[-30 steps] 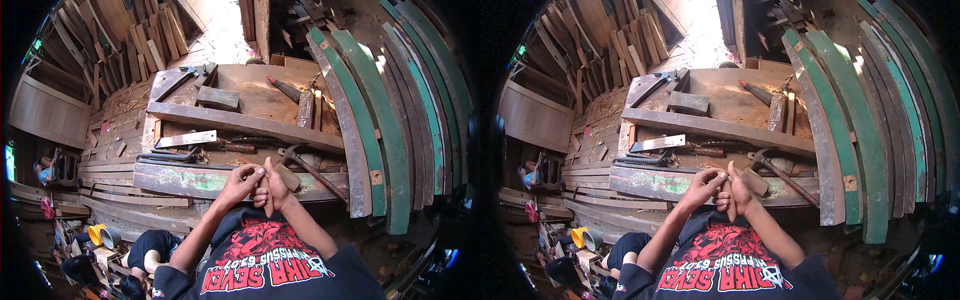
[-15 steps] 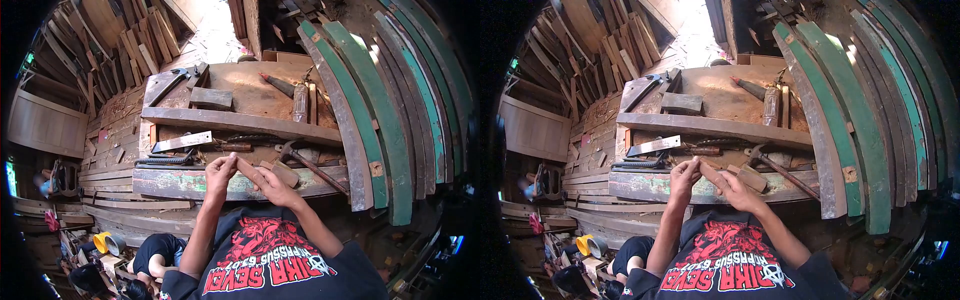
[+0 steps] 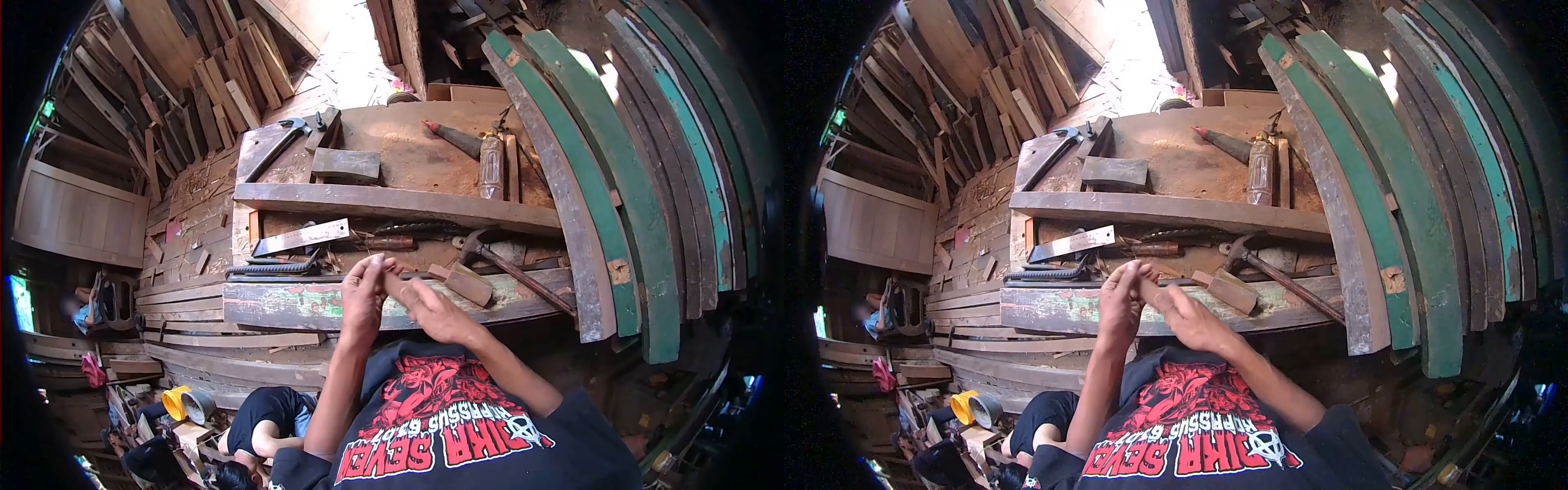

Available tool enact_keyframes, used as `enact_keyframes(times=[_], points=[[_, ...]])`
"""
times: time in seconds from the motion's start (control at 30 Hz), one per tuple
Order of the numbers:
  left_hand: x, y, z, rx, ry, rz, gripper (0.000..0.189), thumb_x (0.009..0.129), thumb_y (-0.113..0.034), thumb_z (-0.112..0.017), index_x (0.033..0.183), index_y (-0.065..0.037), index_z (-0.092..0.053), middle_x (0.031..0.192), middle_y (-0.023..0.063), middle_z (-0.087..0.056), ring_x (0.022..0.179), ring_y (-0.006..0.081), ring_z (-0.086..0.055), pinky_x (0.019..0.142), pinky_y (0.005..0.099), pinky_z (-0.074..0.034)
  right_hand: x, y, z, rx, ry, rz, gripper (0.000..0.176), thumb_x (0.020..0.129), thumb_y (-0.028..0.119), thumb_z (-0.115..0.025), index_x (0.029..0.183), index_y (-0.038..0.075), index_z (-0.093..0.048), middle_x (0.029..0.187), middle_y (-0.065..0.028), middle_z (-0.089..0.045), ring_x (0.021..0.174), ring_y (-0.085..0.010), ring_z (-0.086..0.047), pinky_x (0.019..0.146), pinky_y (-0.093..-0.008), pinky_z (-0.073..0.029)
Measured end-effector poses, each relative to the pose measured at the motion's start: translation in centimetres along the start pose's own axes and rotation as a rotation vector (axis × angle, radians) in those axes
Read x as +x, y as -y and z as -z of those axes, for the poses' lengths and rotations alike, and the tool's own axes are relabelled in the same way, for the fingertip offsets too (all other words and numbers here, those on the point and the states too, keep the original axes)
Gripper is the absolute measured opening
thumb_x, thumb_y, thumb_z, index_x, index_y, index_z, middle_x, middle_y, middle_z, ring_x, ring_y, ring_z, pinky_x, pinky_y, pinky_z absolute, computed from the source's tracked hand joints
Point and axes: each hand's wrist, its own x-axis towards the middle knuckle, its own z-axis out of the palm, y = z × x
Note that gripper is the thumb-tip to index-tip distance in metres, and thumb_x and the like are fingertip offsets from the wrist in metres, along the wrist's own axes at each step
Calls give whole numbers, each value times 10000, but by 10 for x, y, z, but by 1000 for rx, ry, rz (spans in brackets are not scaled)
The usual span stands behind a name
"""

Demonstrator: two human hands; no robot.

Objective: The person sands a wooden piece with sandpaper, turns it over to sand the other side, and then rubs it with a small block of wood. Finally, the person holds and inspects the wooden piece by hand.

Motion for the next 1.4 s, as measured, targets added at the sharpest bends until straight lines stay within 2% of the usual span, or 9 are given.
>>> enact_keyframes(times=[0.23, 0.53, 0.6, 0.77, 0.87, 0.97, 1.07, 1.27, 1.4], points=[[6, -34, -4, -344, 192, 112, 424, 1117, -472, -404, 882, -148, -541, 507, -84, -225, 400, 61, -227, 405, 248, -276, -16, 10, -11, 843, 481, -329, 553, 1063, 624, -446, 1143, 83, -524, 681, 92, -347, 509, -9, -265, 408, -203, -187], [23, -89, 33, -202, 4, -190, 311, 1108, -363, -493, 1016, -91, -612, 648, -81, -348, 510, 27, -262, 447, 214, -252, -18, 1, -19, 529, 228, -129, 572, 1074, 627, -404, 1203, 82, -521, 731, 71, -431, 535, -34, -341, 463, -216, -304], [20, -72, 37, 117, -157, -203, 328, 1096, -372, -524, 1136, -63, -629, 741, -44, -501, 616, 48, -443, 569, 225, -426, -17, 2, -17, 581, 141, -88, 516, 1091, 581, -412, 1231, 93, -504, 773, 40, -470, 561, -40, -384, 477, -217, -335], [-12, -7, 5, 636, 110, -63, 348, 1076, -355, -592, 1190, -34, -664, 918, 8, -644, 839, 66, -565, 731, 243, -469, -12, 18, -14, 433, -5, 98, 565, 1116, 463, -446, 1547, 101, -397, 941, -19, -581, 595, -46, -462, 496, -222, -404], [-11, 0, 0, 460, 156, 16, 295, 1069, -300, -609, 1116, -19, -683, 958, 8, -673, 848, 67, -575, 730, 257, -467, -22, 38, -5, 223, 1, 14, 620, 1121, 327, -491, 1651, 108, -257, 1128, -74, -670, 791, -116, -643, 695, -261, -547], [2, -5, 10, 240, 80, -54, 235, 1070, -269, -602, 1101, -42, -654, 1024, 54, -695, 924, 127, -650, 805, 300, -527, -12, 7, -21, 60, -179, 534, 576, 1076, 238, -567, 1592, 58, -388, 1298, -151, -698, 949, -228, -721, 881, -358, -554], [15, -19, 11, -195, -15, -24, 262, 1093, -301, -553, 914, -110, -559, 679, -45, -488, 618, 78, -485, 656, 245, -462, -28, 20, -17, 30, -19, 317, 500, 1056, 195, -615, 1509, 10, -508, 1475, -187, -592, 1303, -227, -596, 1111, -374, -448], [14, -36, 24, -533, -45, 77, 299, 1123, -317, -461, 885, -140, -497, 555, -90, -326, 469, 23, -332, 525, 202, -414, -34, 23, -18, 248, -161, 210, 480, 945, 206, -787, 1352, -6, -645, 1116, -109, -740, 969, -142, -695, 840, -288, -560], [0, -41, 4, 59, -246, -115, 246, 1084, -302, -545, 1020, -71, -599, 724, -19, -527, 639, 90, -575, 611, 260, -555, -34, 27, -12, 446, -300, 282, 400, 935, 212, -806, 1254, 6, -681, 983, -44, -719, 833, -82, -681, 688, -230, -565]])
